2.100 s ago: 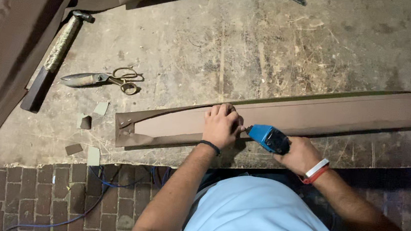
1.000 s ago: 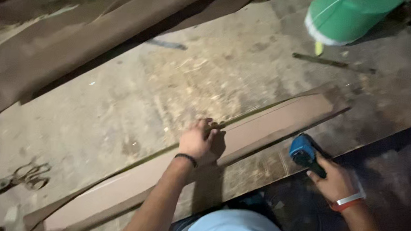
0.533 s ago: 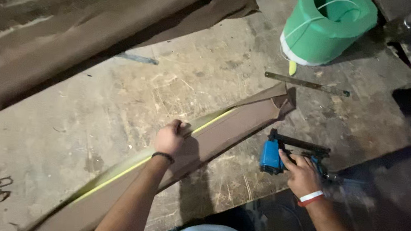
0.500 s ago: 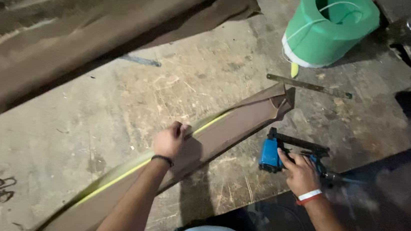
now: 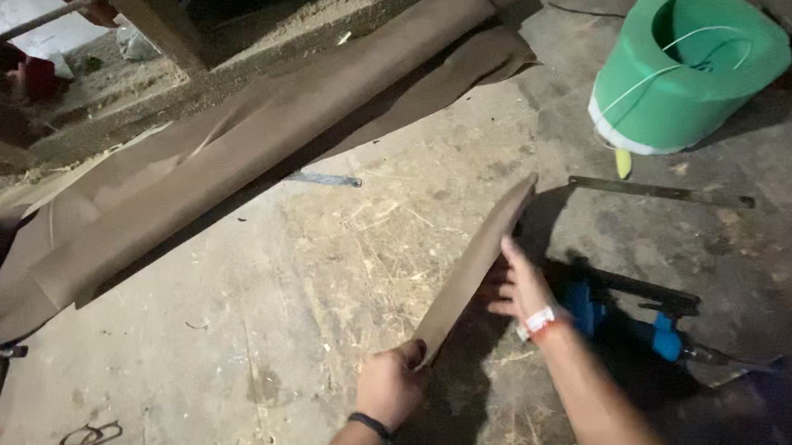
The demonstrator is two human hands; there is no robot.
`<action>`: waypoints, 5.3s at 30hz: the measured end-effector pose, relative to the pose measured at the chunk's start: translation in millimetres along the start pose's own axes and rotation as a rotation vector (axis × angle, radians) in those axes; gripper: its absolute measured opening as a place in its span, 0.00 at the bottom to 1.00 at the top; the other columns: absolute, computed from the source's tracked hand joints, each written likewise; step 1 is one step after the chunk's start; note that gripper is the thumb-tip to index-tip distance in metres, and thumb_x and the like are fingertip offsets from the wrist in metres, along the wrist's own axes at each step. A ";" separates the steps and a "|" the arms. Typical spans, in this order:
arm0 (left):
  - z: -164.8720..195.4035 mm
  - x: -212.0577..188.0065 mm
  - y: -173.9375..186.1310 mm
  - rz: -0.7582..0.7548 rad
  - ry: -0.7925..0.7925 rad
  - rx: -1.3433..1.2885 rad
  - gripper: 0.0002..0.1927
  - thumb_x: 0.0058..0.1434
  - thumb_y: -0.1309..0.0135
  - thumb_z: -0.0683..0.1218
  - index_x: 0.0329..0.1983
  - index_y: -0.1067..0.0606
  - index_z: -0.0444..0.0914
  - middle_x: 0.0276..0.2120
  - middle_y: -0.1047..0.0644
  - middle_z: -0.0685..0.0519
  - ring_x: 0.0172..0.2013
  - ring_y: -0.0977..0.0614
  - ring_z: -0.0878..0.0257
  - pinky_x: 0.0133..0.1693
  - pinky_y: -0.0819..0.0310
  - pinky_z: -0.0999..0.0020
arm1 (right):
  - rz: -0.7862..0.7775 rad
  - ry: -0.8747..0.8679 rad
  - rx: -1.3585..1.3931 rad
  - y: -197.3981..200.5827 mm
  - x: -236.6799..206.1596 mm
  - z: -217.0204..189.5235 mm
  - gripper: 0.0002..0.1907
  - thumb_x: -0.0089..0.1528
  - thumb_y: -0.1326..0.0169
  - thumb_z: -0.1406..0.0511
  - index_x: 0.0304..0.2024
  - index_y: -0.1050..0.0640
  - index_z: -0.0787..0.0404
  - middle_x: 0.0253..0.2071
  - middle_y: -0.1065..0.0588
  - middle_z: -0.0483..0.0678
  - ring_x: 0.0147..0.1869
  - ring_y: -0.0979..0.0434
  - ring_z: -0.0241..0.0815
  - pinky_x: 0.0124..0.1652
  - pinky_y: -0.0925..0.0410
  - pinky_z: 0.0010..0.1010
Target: The person staples brown fabric over a long wooden frame strip on a workbench using a pneumatic nail gun, pressing the fabric taut with one hand while stapling along the edge. They fold the fabric over the frame, trim excess fabric with shears, and continue stapling the folded edge along the length of the frame.
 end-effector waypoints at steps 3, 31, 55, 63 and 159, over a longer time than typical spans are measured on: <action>-1.4 -6.9 -7.8 -0.069 0.032 0.137 0.14 0.55 0.42 0.46 0.45 0.19 0.48 0.34 0.19 0.41 0.37 0.16 0.43 0.38 0.21 0.49 | 0.044 0.025 0.189 -34.6 44.0 -30.5 0.41 0.64 0.50 0.38 0.67 0.28 0.59 0.63 0.27 0.53 0.59 0.25 0.46 0.47 0.34 0.38; 70.7 225.9 -63.1 -0.326 -0.555 -0.505 0.44 0.72 0.60 0.56 0.79 0.61 0.28 0.79 0.60 0.33 0.79 0.62 0.43 0.75 0.68 0.57 | 0.313 0.685 0.272 -43.1 92.1 -27.5 0.15 0.74 0.56 0.60 0.40 0.25 0.63 0.38 0.24 0.42 0.41 0.27 0.31 0.44 0.30 0.27; 53.2 256.8 -77.1 -0.230 -0.201 -0.040 0.46 0.64 0.55 0.46 0.79 0.64 0.58 0.71 0.39 0.35 0.62 0.27 0.37 0.62 0.33 0.50 | 0.264 0.631 -1.213 104.8 -71.5 -23.6 0.38 0.50 0.30 0.49 0.58 0.28 0.54 0.55 0.25 0.54 0.56 0.22 0.49 0.54 0.27 0.36; 41.9 274.0 -87.9 -0.250 -0.191 0.003 0.46 0.64 0.55 0.46 0.80 0.64 0.56 0.65 0.30 0.36 0.63 0.27 0.40 0.63 0.33 0.52 | 0.129 0.397 -1.413 138.3 -41.9 -21.4 0.58 0.47 0.29 0.62 0.75 0.46 0.54 0.61 0.29 0.58 0.58 0.24 0.57 0.56 0.30 0.45; 63.0 223.5 -82.0 -0.315 -0.084 0.058 0.51 0.61 0.54 0.44 0.77 0.71 0.63 0.65 0.32 0.32 0.60 0.26 0.36 0.60 0.32 0.47 | 0.256 0.085 -0.933 101.3 31.0 -85.3 0.46 0.59 0.41 0.63 0.77 0.45 0.54 0.46 0.20 0.62 0.43 0.15 0.61 0.44 0.26 0.51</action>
Point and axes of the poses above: each hand's wrist, its own x-axis towards the middle knuckle, its own y-axis out of the back of the hand, z = x × y, the point moved 8 cm from there along x, towards the middle knuckle
